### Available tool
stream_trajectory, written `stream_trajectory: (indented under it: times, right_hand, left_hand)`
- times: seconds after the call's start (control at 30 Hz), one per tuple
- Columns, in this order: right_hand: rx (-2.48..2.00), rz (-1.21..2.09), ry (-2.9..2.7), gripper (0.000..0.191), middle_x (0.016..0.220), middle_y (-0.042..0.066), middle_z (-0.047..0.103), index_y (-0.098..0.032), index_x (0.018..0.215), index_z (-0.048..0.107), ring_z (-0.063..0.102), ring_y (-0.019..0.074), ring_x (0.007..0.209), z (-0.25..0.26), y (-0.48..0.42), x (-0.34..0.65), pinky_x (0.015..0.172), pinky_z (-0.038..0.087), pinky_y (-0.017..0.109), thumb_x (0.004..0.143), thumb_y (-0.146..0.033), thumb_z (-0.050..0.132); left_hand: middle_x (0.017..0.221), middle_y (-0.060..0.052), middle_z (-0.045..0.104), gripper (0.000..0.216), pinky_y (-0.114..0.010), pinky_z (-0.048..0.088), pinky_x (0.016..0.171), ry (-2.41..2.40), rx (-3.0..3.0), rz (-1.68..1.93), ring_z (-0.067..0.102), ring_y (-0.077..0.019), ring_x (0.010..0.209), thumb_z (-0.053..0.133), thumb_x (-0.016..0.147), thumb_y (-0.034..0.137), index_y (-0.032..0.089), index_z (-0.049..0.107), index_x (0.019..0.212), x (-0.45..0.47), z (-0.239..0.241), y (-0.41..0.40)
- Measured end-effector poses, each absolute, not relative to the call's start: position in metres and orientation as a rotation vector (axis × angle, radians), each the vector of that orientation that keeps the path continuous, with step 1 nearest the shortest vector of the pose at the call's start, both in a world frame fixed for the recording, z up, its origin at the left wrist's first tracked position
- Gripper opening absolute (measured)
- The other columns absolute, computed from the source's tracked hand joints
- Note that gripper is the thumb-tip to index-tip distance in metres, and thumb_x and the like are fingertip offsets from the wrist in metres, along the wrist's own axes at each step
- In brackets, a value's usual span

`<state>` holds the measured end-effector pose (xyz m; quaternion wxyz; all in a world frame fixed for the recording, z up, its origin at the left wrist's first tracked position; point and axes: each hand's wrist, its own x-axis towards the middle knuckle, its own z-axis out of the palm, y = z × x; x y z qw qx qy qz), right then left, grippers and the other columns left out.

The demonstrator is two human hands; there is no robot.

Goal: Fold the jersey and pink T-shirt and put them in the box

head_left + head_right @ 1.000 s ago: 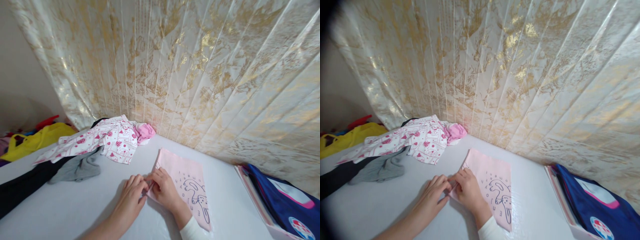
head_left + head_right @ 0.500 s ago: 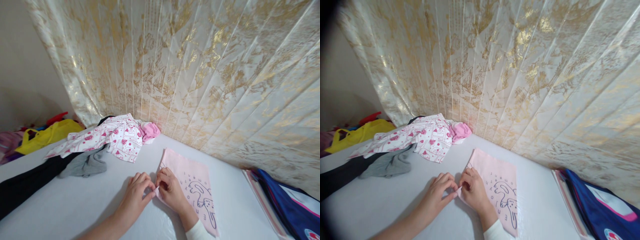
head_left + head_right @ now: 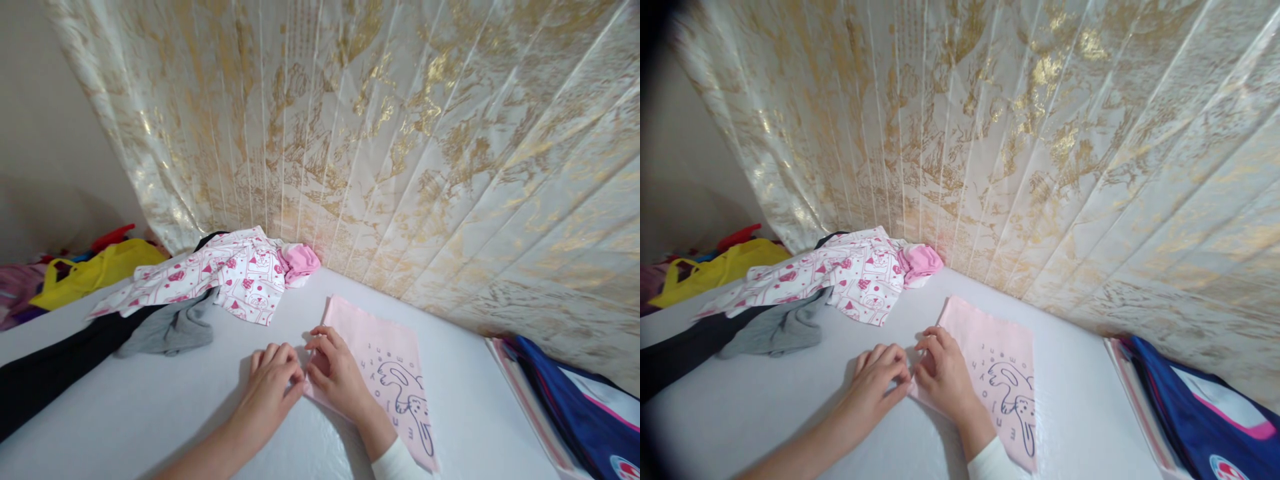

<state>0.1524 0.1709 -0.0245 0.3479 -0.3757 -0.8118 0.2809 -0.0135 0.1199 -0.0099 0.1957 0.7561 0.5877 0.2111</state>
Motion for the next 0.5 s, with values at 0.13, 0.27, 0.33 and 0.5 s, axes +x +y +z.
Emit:
stream_trajectory:
  times: [0.13,0.27,0.33,0.5]
  right_hand:
    - [-1.026,0.637,-2.125,0.036,0.124,0.009,0.053,-0.023,0.105,0.058,0.052,0.022,0.114,-0.027,0.173,0.152,0.098,0.042,0.04,0.075,-0.003,0.055]
    - [-1.029,0.585,-2.111,0.037,0.123,0.01,0.055,-0.022,0.105,0.058,0.053,0.0214,0.113,-0.027,0.174,0.152,0.096,0.044,0.04,0.077,0.0,0.049]
    - [-1.025,0.582,-2.109,0.038,0.125,0.01,0.055,-0.022,0.108,0.056,0.053,0.0208,0.115,-0.025,0.17,0.156,0.097,0.045,0.039,0.079,0.0,0.047]
    - [-1.196,0.381,-2.177,0.051,0.144,0.01,0.044,-0.025,0.131,0.046,0.042,0.0233,0.132,-0.033,0.141,0.175,0.104,0.04,0.045,0.085,-0.004,0.041]
  left_hand:
    - [0.092,-0.001,0.056,0.014,-0.039,0.031,0.083,1.722,2.17,0.555,0.049,-0.0225,0.095,0.057,0.081,0.01,0.019,0.055,0.07,-0.009,-0.006,0.119]
    - [0.091,-0.002,0.056,0.014,-0.039,0.033,0.083,1.791,2.202,0.529,0.051,-0.023,0.093,0.054,0.078,0.008,0.019,0.053,0.07,-0.01,-0.006,0.116]
    - [0.093,-0.002,0.057,0.016,-0.038,0.036,0.083,1.806,2.195,0.543,0.052,-0.0227,0.094,0.052,0.075,0.005,0.02,0.054,0.08,-0.013,-0.009,0.115]
    - [0.128,-0.006,0.056,0.051,-0.038,0.037,0.096,1.685,2.379,0.676,0.049,-0.0222,0.119,0.04,0.077,-0.001,0.023,0.053,0.12,-0.014,-0.019,0.113]
